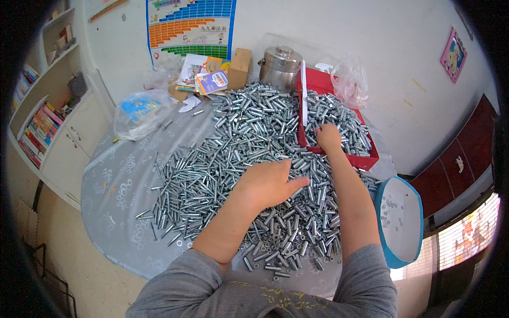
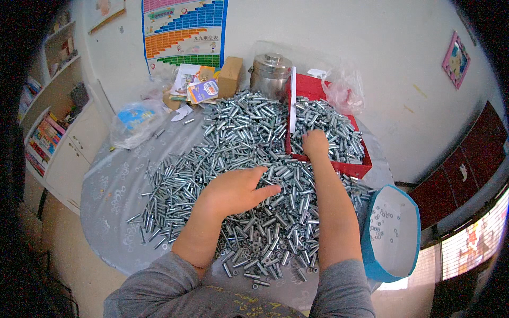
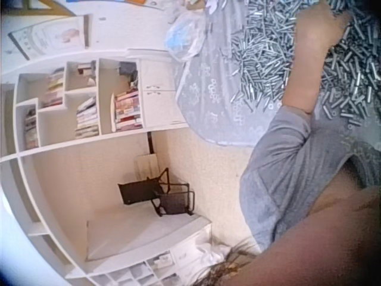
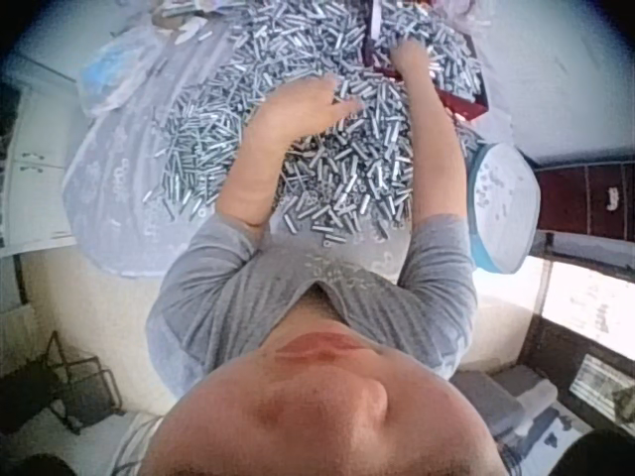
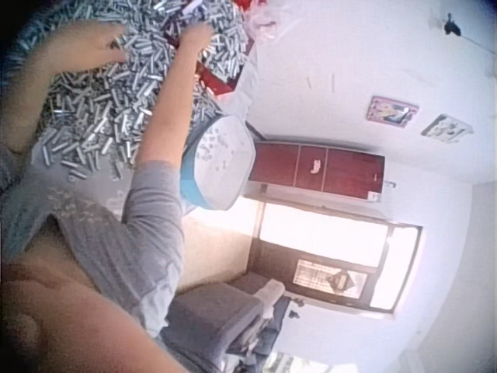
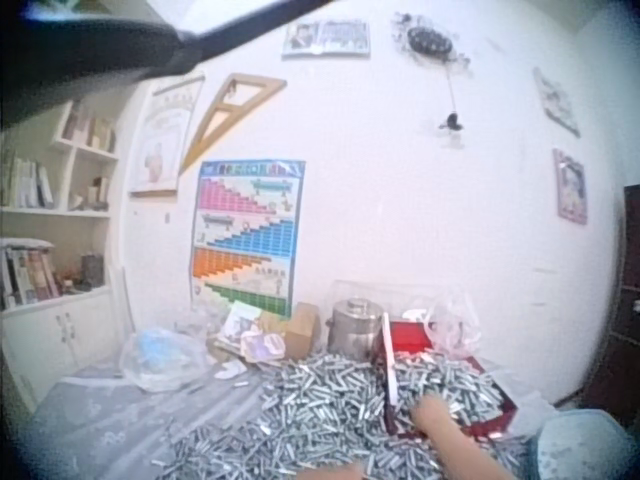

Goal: The person sits at a table covered with a large pile of metal bolts and washers. They repeatedly pick up a bolt and a washer, thread the washer onto the bolt, and place the assembled unit into a red box. The person continues this repetitive assembly process throughout the video.

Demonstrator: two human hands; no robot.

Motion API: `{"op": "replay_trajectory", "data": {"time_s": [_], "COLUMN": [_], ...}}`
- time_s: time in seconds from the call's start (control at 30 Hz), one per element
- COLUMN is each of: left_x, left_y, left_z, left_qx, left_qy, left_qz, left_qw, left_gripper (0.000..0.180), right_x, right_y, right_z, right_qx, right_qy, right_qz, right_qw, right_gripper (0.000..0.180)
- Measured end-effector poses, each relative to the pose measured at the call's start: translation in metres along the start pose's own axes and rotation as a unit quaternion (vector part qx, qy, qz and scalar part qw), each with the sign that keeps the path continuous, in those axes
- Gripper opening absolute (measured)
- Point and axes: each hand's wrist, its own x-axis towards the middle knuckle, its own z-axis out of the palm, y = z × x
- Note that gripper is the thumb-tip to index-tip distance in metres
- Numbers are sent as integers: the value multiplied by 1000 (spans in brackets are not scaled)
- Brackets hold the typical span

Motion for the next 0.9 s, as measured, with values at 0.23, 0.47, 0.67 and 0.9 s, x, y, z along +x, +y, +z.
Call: {"op": "replay_trajectory", "data": {"time_s": [0.23,0.47,0.67,0.9], "left_x": [3,16,6,9], "left_y": [3,2,6,7], "left_z": [-2,-12,-12,-6], "left_qx": [14,-68,-122,-108], "left_qy": [6,523,374,374], "left_qz": [7,305,157,142], "left_qw": [1000,793,906,910], "left_gripper": [58,44,48,57], "right_x": [-21,-130,-159,-154], "right_y": [-9,-102,-128,-133], "right_z": [-27,-137,-147,-143], "right_qx": [233,566,537,605], "right_qy": [131,-73,63,16], "right_qz": [5,-146,-178,-48], "right_qw": [964,808,822,794], "right_gripper": [30,19,16,18]}}
